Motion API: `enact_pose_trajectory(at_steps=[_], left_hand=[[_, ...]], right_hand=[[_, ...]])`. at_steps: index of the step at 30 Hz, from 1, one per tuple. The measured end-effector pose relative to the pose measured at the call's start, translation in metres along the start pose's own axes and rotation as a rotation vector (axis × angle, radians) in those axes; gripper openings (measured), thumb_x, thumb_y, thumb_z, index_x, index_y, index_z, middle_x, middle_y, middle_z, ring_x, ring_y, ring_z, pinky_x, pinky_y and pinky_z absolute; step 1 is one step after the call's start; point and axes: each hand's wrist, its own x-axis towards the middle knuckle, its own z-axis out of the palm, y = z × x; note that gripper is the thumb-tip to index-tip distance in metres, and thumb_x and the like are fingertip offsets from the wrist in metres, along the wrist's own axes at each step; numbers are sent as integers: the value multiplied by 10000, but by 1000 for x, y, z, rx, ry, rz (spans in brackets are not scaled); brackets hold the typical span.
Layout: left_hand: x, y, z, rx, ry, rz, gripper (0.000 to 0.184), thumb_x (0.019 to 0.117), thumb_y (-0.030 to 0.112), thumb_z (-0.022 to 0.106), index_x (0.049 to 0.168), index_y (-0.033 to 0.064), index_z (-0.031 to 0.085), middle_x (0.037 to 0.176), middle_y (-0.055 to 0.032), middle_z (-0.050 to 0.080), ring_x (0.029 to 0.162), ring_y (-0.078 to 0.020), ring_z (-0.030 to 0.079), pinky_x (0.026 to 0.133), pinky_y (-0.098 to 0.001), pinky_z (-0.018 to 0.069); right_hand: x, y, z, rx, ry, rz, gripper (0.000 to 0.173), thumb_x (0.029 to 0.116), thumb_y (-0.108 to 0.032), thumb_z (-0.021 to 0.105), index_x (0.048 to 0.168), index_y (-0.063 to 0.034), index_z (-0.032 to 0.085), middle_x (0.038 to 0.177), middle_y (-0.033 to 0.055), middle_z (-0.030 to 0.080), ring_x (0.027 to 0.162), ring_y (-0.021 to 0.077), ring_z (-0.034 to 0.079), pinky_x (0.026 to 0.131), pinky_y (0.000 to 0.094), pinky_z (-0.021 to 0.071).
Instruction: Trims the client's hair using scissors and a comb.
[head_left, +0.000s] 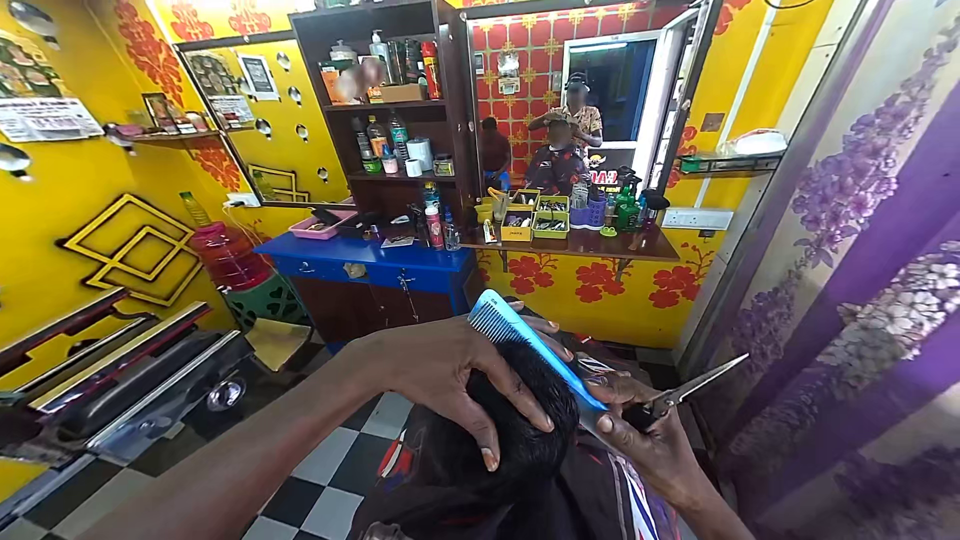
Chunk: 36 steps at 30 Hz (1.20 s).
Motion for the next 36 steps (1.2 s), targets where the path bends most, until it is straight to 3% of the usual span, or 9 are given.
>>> enact_pose_trajectory(at_steps=[5, 10, 21, 24, 27, 30, 32, 34, 36], left_hand=[[11, -8, -2, 23, -36, -13, 452, 864, 532, 738, 1218, 252, 768, 1400, -26, 634, 1479, -212, 385, 1287, -480, 150], [17, -3, 1, -2, -12, -43, 416, 890, 458, 747, 1187, 168, 775, 1393, -78, 633, 1437, -217, 444, 1223, -391, 321], [18, 18, -6, -56, -74, -138, 365, 963, 264, 671, 1267, 65, 703, 1376, -110, 636, 1409, -242, 474, 1240, -423, 249], [21, 23, -7, -18, -30, -94, 291, 950, 221, 670, 1177, 51, 737, 1298, -96, 671, 1313, -227, 546, 1178, -403, 331], [20, 17, -7, -92, -28, -109, 351, 944, 247, 679, 1222, 34, 710, 1412, -89, 612, 1414, -245, 463, 1238, -417, 250], [18, 15, -6, -213, 46, -181, 712, 803, 523, 784, 1287, 14, 665, 1398, -86, 615, 1376, -191, 488, 1194, -385, 327], [17, 14, -1, -285, 113, -235, 882, 752, 700, 720, 1286, 1, 666, 1391, -109, 615, 1333, -194, 522, 1147, -382, 391], [17, 11, 6, -274, 184, -209, 811, 870, 737, 580, 1211, 11, 704, 1375, -123, 628, 1350, -228, 515, 1164, -410, 377], [19, 8, 11, -242, 235, -164, 553, 1034, 500, 504, 1154, 6, 722, 1313, -124, 666, 1319, -217, 552, 1162, -409, 393]], right_hand=[[-9, -3, 10, 122, 127, 36, 238, 979, -208, 703, 1208, -155, 743, 1039, -12, 741, 746, -25, 627, 644, 138, 521], [-15, -14, 18, 295, 184, 148, 239, 984, -198, 690, 1204, -124, 745, 1017, 20, 743, 655, -34, 599, 539, 122, 484], [-16, -35, 23, 508, 185, 300, 237, 1007, -220, 647, 1204, -125, 739, 913, -16, 716, 576, -55, 527, 512, 117, 450], [-15, -39, 26, 712, 168, 298, 259, 999, -249, 644, 1221, -149, 729, 750, -79, 669, 560, -45, 548, 583, 136, 498], [-16, -42, 28, 861, 142, 221, 283, 1012, -268, 616, 1269, -178, 692, 700, -107, 630, 606, -10, 572, 709, 199, 522], [-8, -54, 41, 519, 160, 189, 255, 1029, -271, 602, 1252, -207, 707, 858, -95, 703, 639, -49, 584, 627, 143, 512], [0, -59, 51, 67, 106, 135, 244, 1022, -200, 622, 1249, -165, 705, 981, -62, 734, 708, -48, 609, 622, 145, 519], [7, -60, 51, -378, -40, 23, 319, 1020, -206, 641, 1303, -58, 652, 998, 47, 738, 763, 42, 656, 723, 246, 573], [11, -64, 47, -765, -37, -76, 379, 1021, -295, 634, 1317, -60, 657, 822, 88, 711, 660, 168, 634, 687, 378, 548]])
